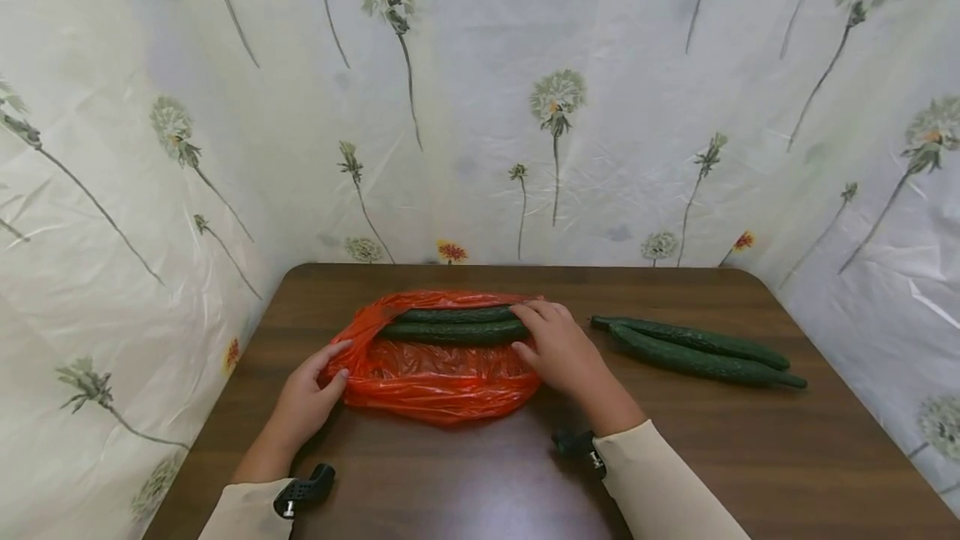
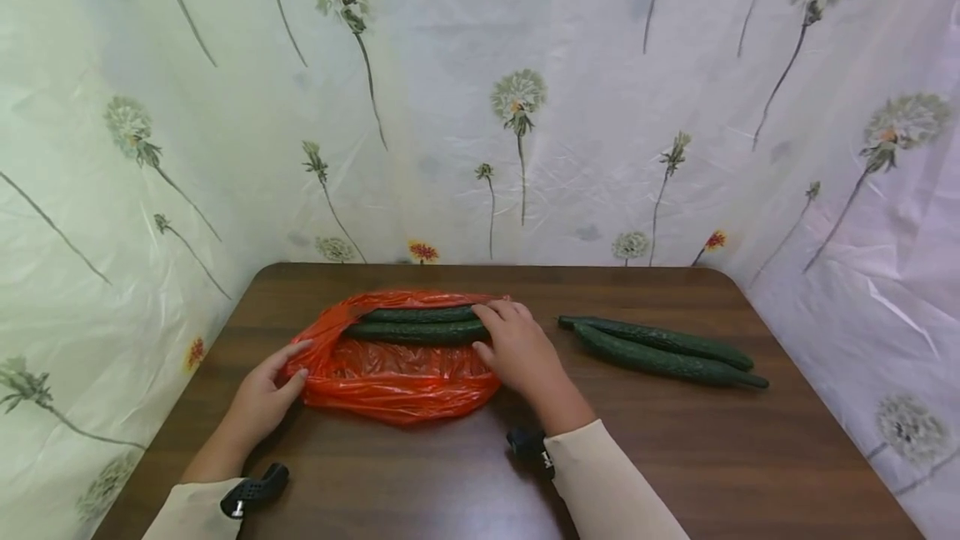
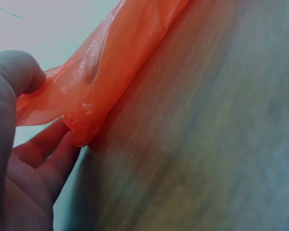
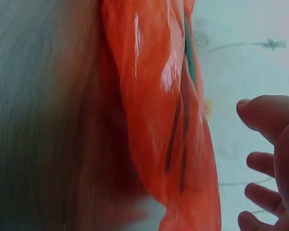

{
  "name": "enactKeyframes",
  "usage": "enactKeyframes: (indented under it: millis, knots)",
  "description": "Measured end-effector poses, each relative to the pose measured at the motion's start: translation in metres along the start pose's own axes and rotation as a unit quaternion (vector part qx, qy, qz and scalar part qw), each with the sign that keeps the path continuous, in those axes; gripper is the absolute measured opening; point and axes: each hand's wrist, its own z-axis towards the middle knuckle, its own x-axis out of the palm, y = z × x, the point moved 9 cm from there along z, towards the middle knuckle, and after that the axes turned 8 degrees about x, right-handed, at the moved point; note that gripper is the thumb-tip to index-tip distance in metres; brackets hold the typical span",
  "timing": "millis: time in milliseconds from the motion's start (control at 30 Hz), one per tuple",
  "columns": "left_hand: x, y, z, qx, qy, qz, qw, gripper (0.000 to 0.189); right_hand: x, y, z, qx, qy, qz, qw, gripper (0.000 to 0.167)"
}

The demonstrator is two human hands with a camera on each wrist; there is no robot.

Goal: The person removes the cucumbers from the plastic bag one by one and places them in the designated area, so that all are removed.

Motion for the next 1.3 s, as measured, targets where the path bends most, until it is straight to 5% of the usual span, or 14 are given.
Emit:
enactKeyframes:
  millis: [400,1300]
  knots:
    - [-0.003,0.001,-0.003,-0.003,-0.001,0.007,1.0,0.047,0.014,0.027,0.008,-0.012,0.012,-0.009,0.9998,0.061]
    - [-0.003,-0.003,-0.001,0.006,-0.006,0.001,1.0,0.047,0.044,0.052,0.026,-0.009,0.03,-0.02,0.9993,0.063]
